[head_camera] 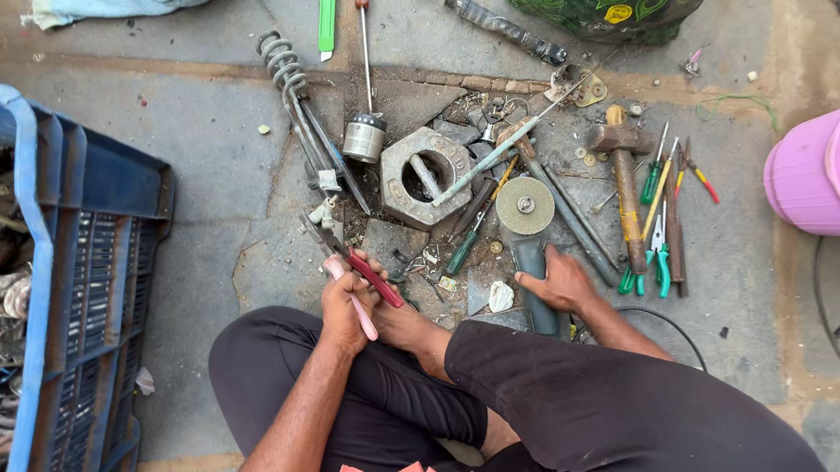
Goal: The person sits on the floor and uses pliers to grip and bend a small metal component. They then use an angle grinder to cut the metal, creating sparks, and later use a hammer to strike the piece on a metal block. The person handles various tools and metal parts throughout the process.
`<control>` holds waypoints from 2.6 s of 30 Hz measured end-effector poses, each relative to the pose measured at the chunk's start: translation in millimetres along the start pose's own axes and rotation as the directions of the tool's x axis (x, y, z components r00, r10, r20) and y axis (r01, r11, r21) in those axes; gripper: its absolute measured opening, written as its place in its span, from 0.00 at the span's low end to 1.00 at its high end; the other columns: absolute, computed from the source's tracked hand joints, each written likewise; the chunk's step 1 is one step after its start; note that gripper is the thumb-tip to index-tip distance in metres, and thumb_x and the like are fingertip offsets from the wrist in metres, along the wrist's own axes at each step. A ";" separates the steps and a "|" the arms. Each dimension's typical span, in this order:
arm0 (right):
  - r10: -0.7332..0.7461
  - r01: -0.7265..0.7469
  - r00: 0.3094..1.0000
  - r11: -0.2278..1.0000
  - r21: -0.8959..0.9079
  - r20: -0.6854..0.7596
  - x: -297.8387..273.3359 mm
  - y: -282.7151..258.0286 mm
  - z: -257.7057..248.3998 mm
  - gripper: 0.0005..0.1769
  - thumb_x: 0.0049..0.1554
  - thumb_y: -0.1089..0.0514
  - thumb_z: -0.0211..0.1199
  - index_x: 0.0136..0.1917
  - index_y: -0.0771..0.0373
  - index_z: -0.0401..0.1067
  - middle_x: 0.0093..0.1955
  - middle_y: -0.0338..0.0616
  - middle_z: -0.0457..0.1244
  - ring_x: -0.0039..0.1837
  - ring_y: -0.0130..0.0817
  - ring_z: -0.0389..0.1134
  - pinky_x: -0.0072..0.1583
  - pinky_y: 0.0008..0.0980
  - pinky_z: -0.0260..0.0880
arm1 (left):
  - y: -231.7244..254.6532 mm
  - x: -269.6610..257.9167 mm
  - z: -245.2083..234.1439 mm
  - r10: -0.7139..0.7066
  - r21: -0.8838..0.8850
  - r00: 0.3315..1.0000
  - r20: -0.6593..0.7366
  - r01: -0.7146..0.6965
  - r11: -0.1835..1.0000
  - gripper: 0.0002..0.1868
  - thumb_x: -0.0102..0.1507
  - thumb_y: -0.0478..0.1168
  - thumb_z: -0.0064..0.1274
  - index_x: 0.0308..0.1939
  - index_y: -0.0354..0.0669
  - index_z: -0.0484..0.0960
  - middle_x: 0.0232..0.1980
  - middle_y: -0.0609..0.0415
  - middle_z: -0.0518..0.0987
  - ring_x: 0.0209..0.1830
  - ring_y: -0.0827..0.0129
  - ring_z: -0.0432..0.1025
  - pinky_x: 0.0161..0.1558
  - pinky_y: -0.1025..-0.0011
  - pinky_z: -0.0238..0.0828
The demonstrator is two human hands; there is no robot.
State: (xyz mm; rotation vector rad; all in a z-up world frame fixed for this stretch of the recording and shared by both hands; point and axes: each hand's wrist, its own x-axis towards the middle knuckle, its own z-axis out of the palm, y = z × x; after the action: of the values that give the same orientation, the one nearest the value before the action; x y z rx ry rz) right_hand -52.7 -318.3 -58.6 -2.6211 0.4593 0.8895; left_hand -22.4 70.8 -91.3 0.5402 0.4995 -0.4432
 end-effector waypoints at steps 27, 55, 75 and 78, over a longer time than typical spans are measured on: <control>-0.262 -0.050 0.896 0.743 -0.667 -0.359 139.2 -32.8 -112.4 0.15 0.65 0.53 0.52 0.62 0.44 0.73 0.68 0.45 0.63 0.63 0.47 0.69 0.56 0.49 0.70 | 5.8 -23.1 2.5 0.020 -0.010 1.000 0.020 -0.020 1.000 0.26 0.53 0.32 0.39 0.56 0.39 0.67 0.49 0.45 0.73 0.52 0.53 0.69 0.58 0.50 0.67; -0.269 -0.222 0.780 0.725 -0.652 -0.565 -52.7 28.1 -291.3 0.14 0.59 0.60 0.64 0.57 0.52 0.81 0.51 0.42 0.72 0.51 0.42 0.72 0.53 0.43 0.72 | -0.2 2.5 45.5 -0.135 0.044 0.980 0.147 0.130 0.991 0.25 0.51 0.35 0.42 0.54 0.39 0.68 0.49 0.45 0.72 0.53 0.53 0.69 0.58 0.48 0.68; -0.247 -0.069 0.358 0.955 -0.289 -0.900 -132.8 59.7 -282.4 0.11 0.64 0.76 0.53 0.55 0.69 0.72 0.53 0.50 0.68 0.54 0.37 0.73 0.56 0.30 0.74 | 2.6 -2.5 53.0 -0.149 0.074 0.982 0.117 0.141 0.987 0.27 0.50 0.37 0.42 0.55 0.40 0.68 0.48 0.47 0.72 0.51 0.54 0.68 0.56 0.48 0.68; -0.358 -0.082 0.275 0.916 -0.393 -0.892 -115.8 70.4 -281.9 0.05 0.68 0.70 0.54 0.53 0.69 0.71 0.50 0.49 0.65 0.51 0.39 0.70 0.56 0.34 0.72 | 4.2 -3.4 51.7 -0.152 0.059 0.980 0.128 0.145 0.988 0.26 0.50 0.37 0.42 0.55 0.41 0.68 0.48 0.47 0.71 0.52 0.54 0.68 0.57 0.48 0.68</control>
State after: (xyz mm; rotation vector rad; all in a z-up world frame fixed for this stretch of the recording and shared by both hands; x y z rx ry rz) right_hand -21.0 -474.0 210.8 -3.2002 0.2884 -0.9820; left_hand -5.9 44.9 -49.3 0.5190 0.4033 -0.6312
